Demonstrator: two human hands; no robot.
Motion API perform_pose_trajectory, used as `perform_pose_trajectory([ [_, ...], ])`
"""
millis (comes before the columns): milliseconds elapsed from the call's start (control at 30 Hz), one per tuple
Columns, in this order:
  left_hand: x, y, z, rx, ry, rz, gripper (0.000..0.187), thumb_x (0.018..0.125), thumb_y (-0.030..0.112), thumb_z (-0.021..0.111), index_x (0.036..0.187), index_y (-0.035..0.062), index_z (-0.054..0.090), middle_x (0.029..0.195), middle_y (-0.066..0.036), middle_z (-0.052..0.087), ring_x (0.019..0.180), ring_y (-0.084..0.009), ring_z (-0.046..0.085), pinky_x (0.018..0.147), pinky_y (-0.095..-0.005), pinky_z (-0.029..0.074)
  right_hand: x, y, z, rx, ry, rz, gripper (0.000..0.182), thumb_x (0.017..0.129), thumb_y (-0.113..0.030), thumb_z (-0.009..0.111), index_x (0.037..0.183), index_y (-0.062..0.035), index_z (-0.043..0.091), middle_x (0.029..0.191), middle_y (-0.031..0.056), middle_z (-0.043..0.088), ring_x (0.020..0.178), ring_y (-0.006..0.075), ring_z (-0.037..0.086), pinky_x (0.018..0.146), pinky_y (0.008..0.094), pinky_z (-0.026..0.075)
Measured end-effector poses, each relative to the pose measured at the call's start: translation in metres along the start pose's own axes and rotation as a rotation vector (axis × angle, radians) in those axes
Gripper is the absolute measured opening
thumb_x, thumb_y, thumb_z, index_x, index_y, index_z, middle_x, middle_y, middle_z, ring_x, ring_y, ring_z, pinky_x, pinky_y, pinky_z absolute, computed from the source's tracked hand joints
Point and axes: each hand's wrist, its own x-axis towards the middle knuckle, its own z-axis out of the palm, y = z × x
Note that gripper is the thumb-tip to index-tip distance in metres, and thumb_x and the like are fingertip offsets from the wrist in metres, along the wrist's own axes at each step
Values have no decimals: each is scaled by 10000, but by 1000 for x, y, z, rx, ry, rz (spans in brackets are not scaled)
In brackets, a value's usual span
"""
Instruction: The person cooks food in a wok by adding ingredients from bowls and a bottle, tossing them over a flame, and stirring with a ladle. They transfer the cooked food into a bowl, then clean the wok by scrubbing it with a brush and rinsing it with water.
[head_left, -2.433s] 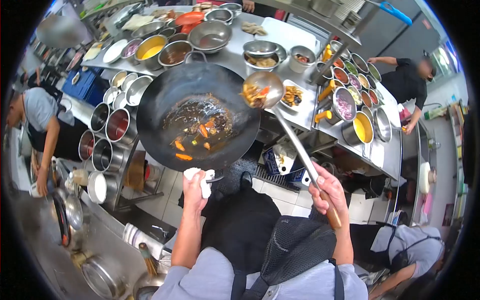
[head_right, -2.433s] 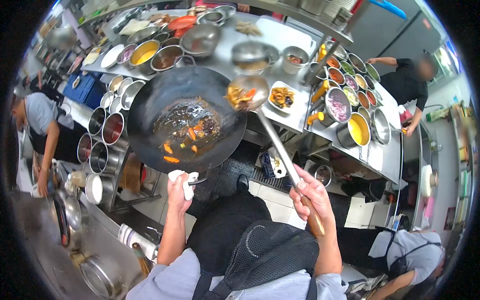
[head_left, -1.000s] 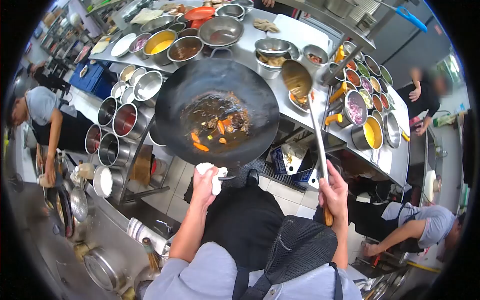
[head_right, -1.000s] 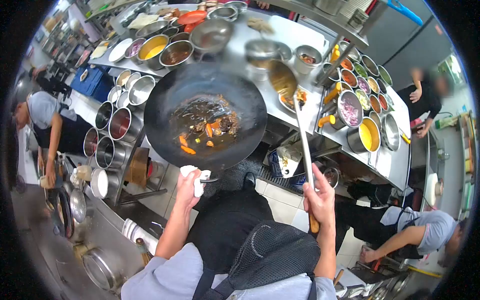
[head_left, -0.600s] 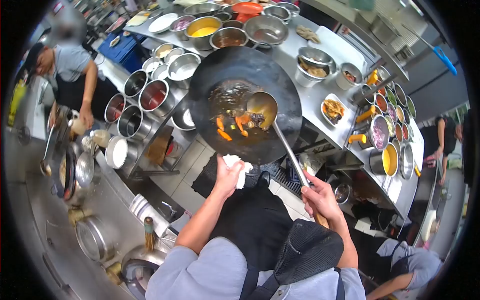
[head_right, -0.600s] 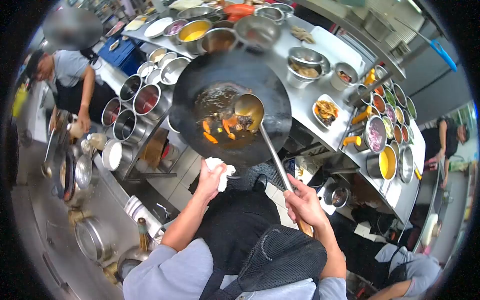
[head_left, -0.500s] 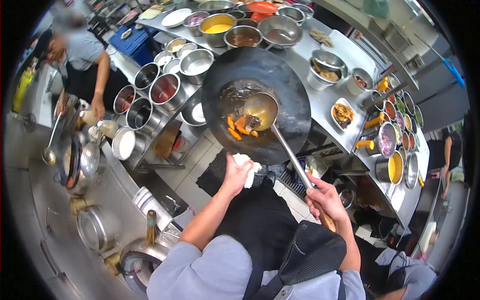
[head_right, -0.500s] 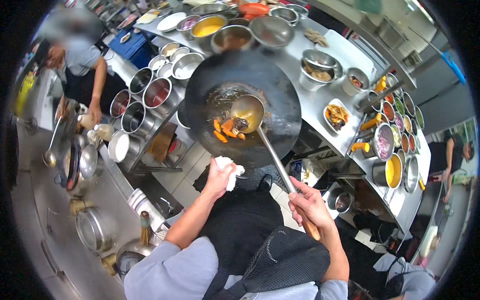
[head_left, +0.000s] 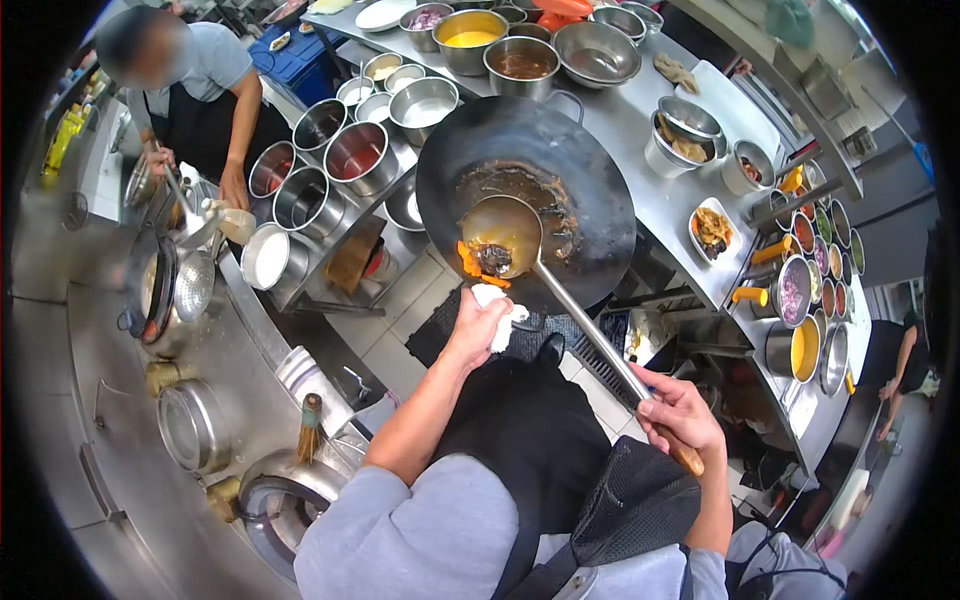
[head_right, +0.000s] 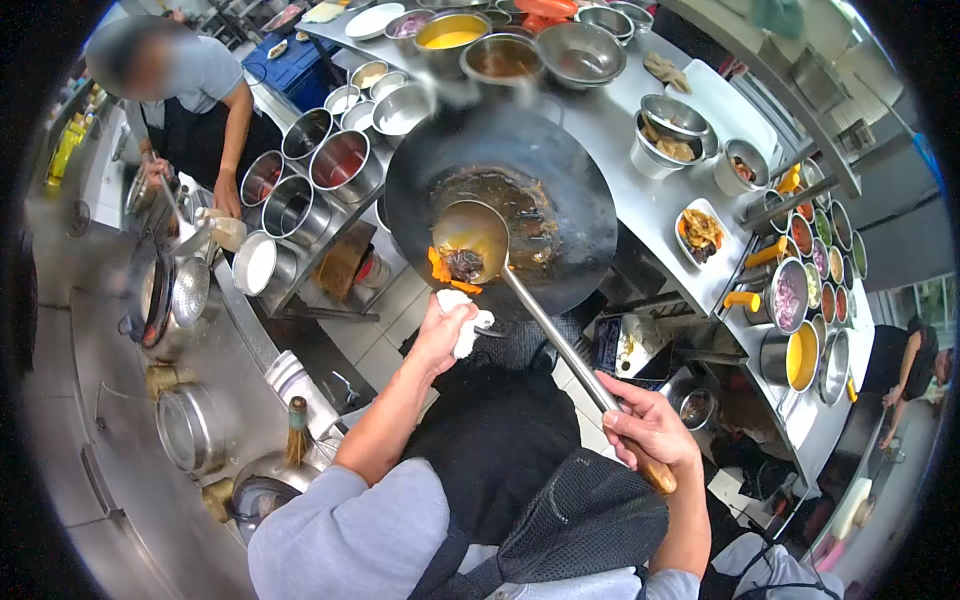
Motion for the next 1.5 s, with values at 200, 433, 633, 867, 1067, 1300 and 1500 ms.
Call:
perform_pose_trajectory([
  [200,2,1,-20,-93,-64,-31,320,865,19,611,1148,49,464,930,-45,572,812,-156,628,686,-316,549,-20,-7,-14,-67,-9,18,561,930,-7,615,1463,-70,450,689,41,579,447,82,514,402,218,417],
  [433,-6,20,-18,-82,-62,-100,313,856,31,629,1118,61,460,904,-40,574,782,-140,613,646,-309,531,-1,-4,7,-973,132,-331,604,833,-57,694,1409,-138,535,836,109,681,604,196,639,597,335,529],
  [633,-10,14,-20,-176,-77,-12,220,881,45,645,1047,83,505,841,-36,593,725,-141,637,598,-295,543,-26,-21,-11,-1363,251,-386,600,775,-54,699,1357,-144,583,964,190,695,828,348,677,774,387,544],
  [867,-14,10,-22,-121,-85,39,438,911,-8,588,1291,70,383,1014,-46,555,923,-147,607,813,-320,534,45,-27,-1,-1013,444,-413,596,807,-68,682,1384,-114,542,1096,258,663,961,379,681,843,363,521],
  [1067,-3,9,-26,-160,-86,106,455,908,-24,581,1305,69,379,1022,-45,560,928,-140,595,850,-321,513,12,-7,-14,-1144,281,-361,589,791,-73,715,1361,-140,581,1138,210,677,987,336,692,860,380,540],
  [1300,-9,7,-20,-160,-4,109,462,886,-40,585,1289,74,389,995,-27,551,868,-111,568,791,-291,502,63,-11,6,-1448,347,-805,597,818,-80,691,1379,-235,561,729,105,561,641,303,614,584,401,517],
  [1500,-4,-7,-43,-150,-33,104,450,883,-38,591,1271,83,399,965,-14,551,836,-101,563,744,-272,496,35,7,-24,-1756,356,-664,655,769,-51,693,1375,-261,561,712,60,547,573,265,606,548,396,516],
])
